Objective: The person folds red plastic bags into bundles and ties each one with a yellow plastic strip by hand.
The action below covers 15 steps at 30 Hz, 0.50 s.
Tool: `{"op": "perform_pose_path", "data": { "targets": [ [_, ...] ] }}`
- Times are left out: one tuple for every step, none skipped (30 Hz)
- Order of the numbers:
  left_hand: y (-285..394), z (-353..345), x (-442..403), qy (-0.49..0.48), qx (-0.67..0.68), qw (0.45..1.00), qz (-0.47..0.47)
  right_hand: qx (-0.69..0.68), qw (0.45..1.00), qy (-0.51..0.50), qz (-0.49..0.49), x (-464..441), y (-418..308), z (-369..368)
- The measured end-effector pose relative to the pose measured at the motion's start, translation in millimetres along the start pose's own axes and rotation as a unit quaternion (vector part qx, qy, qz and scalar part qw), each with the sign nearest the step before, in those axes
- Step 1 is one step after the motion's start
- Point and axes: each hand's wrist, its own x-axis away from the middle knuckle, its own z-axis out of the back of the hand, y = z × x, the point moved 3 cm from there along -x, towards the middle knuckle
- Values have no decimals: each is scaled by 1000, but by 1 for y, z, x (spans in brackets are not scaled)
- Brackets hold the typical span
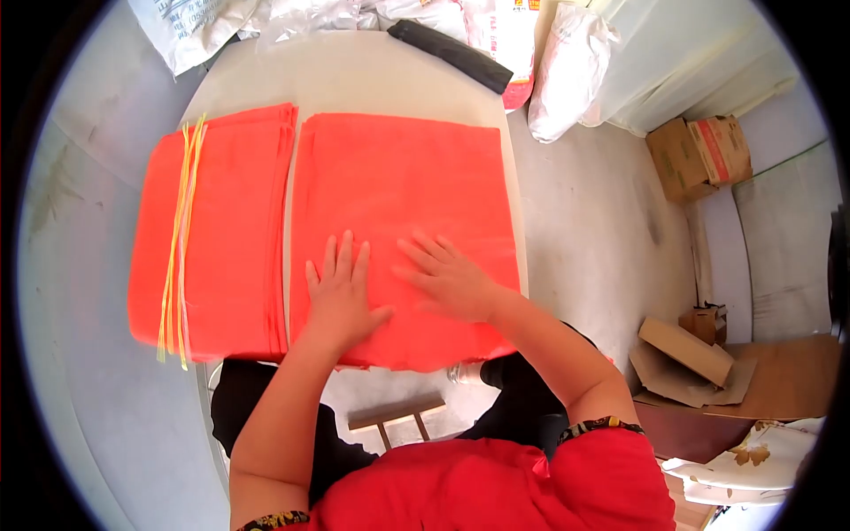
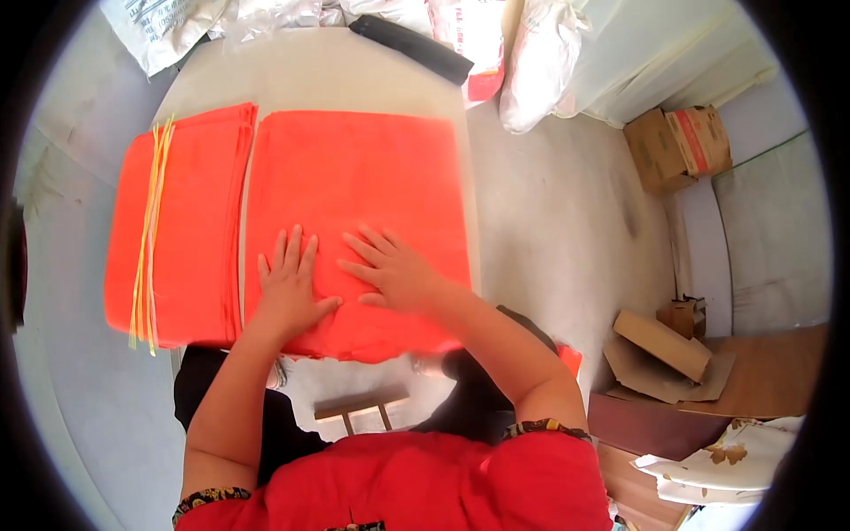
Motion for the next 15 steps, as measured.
{"op": "perform_pose_path", "data": {
  "targets": [
    [0, -1, 0, 3, 1, 1000, -2, -11, 999, -16, -30, 9, 2, -7],
    [-1, -2, 0, 7, 3, 1000, -3, -23, 997, -32, -59, 18, 5, -13],
    [-2, -3, 0, 12, 4, 1000, -4, -36, 990, -24, -132, 26, 18, -15],
    [-2, -3, 1, 17, 8, 1000, -8, -49, 978, -16, -204, 33, 32, -11],
    [-3, -4, 2, 22, 11, 1000, -13, -21, 967, -5, -253, 41, 45, -4],
    [-4, -4, 2, 28, 15, 999, -18, 8, 954, 8, -301, 49, 52, 4],
    [-4, -4, 3, 23, 11, 1000, -18, 24, 947, 8, -320, 55, 51, 7],
    [-4, -4, 2, 21, 9, 1000, -16, 41, 941, 8, -337, 61, 48, 11],
    [-4, -4, 2, 17, 8, 1000, -16, 58, 933, 8, -355, 67, 44, 14],
    [-3, -3, 2, 17, 2, 1000, -13, 62, 953, 4, -297, 68, 34, 14],
    [-3, -2, 1, 16, -5, 1000, -10, 64, 969, 0, -238, 69, 20, 11],
    [-3, -1, 2, 15, -12, 1000, -8, 65, 982, -4, -179, 70, 7, 7],
    [-2, -1, 2, 24, -15, 1000, -11, 56, 984, -11, -167, 72, -5, 3],
    [-3, 0, 4, 32, -19, 999, -15, 46, 987, -17, -156, 74, -18, -2],
    [-3, 0, 5, 41, -24, 999, -19, 35, 989, -24, -145, 75, -26, -5]
  ]
}}
